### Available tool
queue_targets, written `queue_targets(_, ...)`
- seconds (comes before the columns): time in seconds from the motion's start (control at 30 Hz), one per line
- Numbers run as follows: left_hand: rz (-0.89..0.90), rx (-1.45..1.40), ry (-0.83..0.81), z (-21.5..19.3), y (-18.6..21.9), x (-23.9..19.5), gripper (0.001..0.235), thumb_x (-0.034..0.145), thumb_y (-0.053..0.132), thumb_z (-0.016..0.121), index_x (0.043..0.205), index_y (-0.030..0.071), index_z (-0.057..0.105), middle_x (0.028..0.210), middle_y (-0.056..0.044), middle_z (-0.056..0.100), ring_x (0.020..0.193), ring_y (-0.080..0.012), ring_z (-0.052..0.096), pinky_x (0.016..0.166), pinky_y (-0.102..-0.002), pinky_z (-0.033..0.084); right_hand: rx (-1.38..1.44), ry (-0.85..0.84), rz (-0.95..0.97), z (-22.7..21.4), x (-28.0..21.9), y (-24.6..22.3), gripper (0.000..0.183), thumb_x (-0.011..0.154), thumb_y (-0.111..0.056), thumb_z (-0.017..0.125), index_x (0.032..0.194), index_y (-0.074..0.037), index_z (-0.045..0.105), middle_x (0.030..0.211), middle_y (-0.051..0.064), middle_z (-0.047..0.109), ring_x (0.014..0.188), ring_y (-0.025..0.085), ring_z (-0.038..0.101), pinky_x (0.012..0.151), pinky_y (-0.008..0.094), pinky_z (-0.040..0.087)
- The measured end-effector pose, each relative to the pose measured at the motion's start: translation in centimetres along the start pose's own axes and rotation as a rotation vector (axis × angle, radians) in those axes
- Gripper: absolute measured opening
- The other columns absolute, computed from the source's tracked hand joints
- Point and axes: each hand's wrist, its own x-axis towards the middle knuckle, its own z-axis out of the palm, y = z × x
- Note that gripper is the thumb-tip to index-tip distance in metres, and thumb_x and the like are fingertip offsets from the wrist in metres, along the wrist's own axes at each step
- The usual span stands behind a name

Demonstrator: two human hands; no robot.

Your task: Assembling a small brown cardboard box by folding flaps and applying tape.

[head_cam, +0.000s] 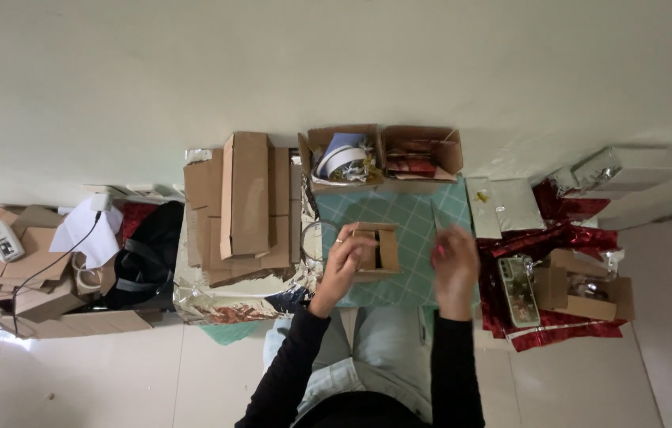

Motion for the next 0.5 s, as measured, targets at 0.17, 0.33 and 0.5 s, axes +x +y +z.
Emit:
queue_targets(0.17,-0.15,-0.198,0.081,0.9,1.7,-0.3,0.056,0.1,-0.001,0.044,0.152,0.009,0.027,0.148,-0.021,0.043,0.142,-0.0339,0.036,0.115,-0.052,0.028,-0.249,-0.343,-0.058,1.9,-0.2,3.3,0.044,0.098,-0.018,0.067,0.139,-0.006,0.058,0.13,0.015,0.064,0.128,0.028,0.054,0.103,0.046,0.046)
queue_targets(0.33,-0.164,-0.177,0.06,0.9,2.0,0.2,0.053,0.102,0.001,0.039,0.154,0.003,0.028,0.158,-0.03,0.03,0.149,-0.0478,0.017,0.119,-0.058,0.015,-0.436,-0.378,-0.007,4.2,-1.9,3.5,0.042,0.103,-0.027,0.062,0.14,-0.007,0.062,0.138,0.022,0.058,0.145,0.041,0.038,0.116,0.06,0.031)
queue_targets(0.5,-0.207,-0.178,0.077,1.0,0.6,-0.8,0.046,0.108,0.018,0.041,0.151,0.003,0.035,0.15,-0.02,0.045,0.141,-0.025,0.038,0.115,-0.045,0.03,-0.389,-0.294,0.028,1.0,-0.3,7.6,0.048,0.101,-0.032,0.066,0.142,-0.007,0.06,0.141,0.021,0.061,0.129,0.032,0.056,0.102,0.051,0.047)
